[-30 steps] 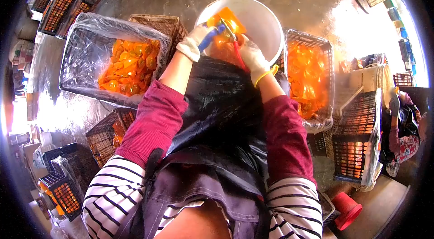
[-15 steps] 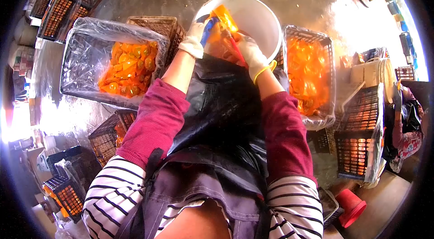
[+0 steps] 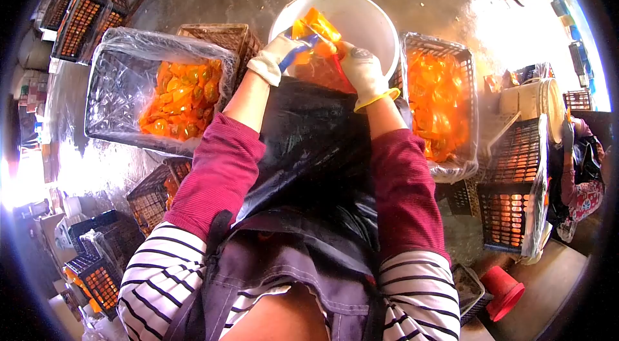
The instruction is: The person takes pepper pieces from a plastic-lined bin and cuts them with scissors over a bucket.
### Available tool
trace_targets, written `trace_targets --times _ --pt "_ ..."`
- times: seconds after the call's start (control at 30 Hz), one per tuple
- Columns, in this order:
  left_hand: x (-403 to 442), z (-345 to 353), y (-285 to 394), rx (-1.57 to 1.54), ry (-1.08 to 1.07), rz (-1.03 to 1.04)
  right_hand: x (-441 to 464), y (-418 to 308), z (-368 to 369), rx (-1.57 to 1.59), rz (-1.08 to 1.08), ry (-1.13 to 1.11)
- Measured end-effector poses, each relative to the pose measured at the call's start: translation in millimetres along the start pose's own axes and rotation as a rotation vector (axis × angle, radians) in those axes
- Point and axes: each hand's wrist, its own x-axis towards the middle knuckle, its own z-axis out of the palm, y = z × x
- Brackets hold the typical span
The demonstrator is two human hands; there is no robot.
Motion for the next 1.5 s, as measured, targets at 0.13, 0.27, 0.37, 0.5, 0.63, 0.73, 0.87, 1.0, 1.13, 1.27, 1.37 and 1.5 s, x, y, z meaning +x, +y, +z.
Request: trace_targets --times 0.13,0.27,0.37,0.5,0.63,0.73,0.87,1.0,1.13,1.27,1.37,1.5 --pt "23 1 -32 0.349 0.273 0.065 -4 -11 0 -0.079 -0.074 0.101" --pt "19 4 -30 0.190 0.275 0.214 -6 -16 -2 -0.106 -0.007 0.116" --pt "13 -19 -37 -0.250 0.316 0.282 -3 22 11 0.065 0.004 0.291" --pt "-42 -91 -33 -0.103 0.742 0.236 -15 -16 -29 1.109 0.169 0.170" --pt "-95 -166 -85 -0.329 0.846 -0.047 -9 48 -43 1.901 0.027 0.079" --pt "-106 -199 -141 0.077 0.723 -0.306 -9 58 -40 1.932 0.088 0.116" --pt "-102 -183 -154 0.537 0.487 -0.462 7 63 -35 1.949 0.047 -0.124" --pt "-90 -189 -188 0.529 0.563 -0.414 12 42 -30 1.917 0.136 -0.093" --pt "-105 -207 -201 0.031 0.574 -0.108 15 44 -25 1.899 0.022 -0.305" --pt "-140 -203 -170 -0.415 0.600 0.132 5 29 -27 1.819 0.217 -0.064" --pt "-136 -204 -150 -1.393 0.450 0.163 5 34 -20 1.721 0.119 -0.052" --pt "-98 -199 -139 -1.421 0.243 0.224 -6 -2 -18 1.425 0.204 0.035"
